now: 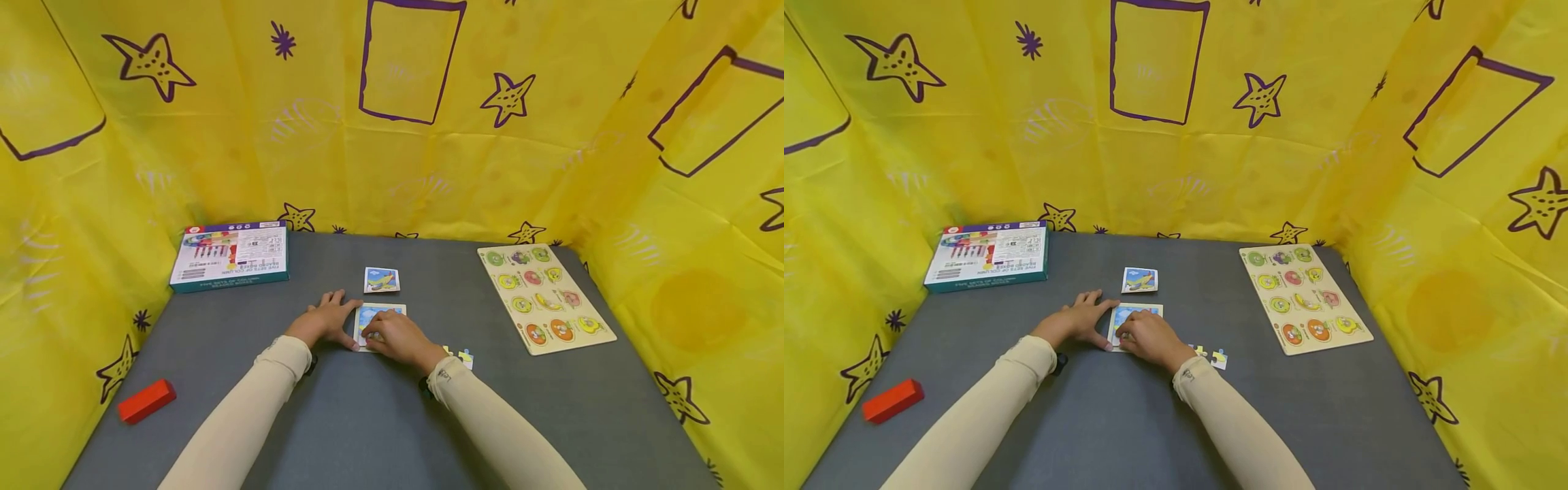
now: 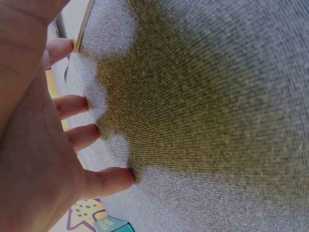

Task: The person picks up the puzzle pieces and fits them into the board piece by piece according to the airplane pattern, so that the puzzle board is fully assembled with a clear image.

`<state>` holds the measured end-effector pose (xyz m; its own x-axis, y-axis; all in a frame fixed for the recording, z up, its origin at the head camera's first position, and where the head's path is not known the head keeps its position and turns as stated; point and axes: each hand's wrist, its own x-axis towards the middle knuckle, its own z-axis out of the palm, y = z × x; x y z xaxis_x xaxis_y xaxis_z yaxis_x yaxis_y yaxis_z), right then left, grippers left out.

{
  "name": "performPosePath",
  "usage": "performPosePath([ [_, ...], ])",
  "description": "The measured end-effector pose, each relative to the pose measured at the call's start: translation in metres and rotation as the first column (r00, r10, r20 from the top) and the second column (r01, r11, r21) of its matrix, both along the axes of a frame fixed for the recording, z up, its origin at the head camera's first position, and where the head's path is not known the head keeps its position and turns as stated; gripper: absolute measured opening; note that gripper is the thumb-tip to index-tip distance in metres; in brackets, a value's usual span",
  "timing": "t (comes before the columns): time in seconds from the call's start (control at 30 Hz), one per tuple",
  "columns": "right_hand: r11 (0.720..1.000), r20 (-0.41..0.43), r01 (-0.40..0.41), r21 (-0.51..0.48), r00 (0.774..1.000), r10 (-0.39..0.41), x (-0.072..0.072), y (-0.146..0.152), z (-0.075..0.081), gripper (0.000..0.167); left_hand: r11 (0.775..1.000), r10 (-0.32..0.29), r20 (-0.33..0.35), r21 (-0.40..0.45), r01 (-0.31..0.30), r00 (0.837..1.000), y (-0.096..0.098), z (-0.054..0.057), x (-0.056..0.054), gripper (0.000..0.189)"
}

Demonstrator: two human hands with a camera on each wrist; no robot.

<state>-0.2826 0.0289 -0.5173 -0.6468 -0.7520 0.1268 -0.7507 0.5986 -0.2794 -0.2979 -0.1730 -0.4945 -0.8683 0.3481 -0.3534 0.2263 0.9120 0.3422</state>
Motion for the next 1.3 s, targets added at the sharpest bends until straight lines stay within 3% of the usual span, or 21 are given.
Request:
performPosePath([
  [0.93,0.999,-0.086,-0.024,0.043,0.996,0.028,0.0005,-0.0016,0.001,0.018,1.0,-0.003,0.01,-0.023,0.003,1.0,0.0026,0.0043,0.0009,0.099],
  [1.3,1.0,-0.079,-0.015,0.023,0.997,0.017,0.0007,0.0071,0.0015,0.019,1.0,0.001,0.014,-0.024,0.0,1.0,0.0014,-0.0012,-0.0009,0.1],
])
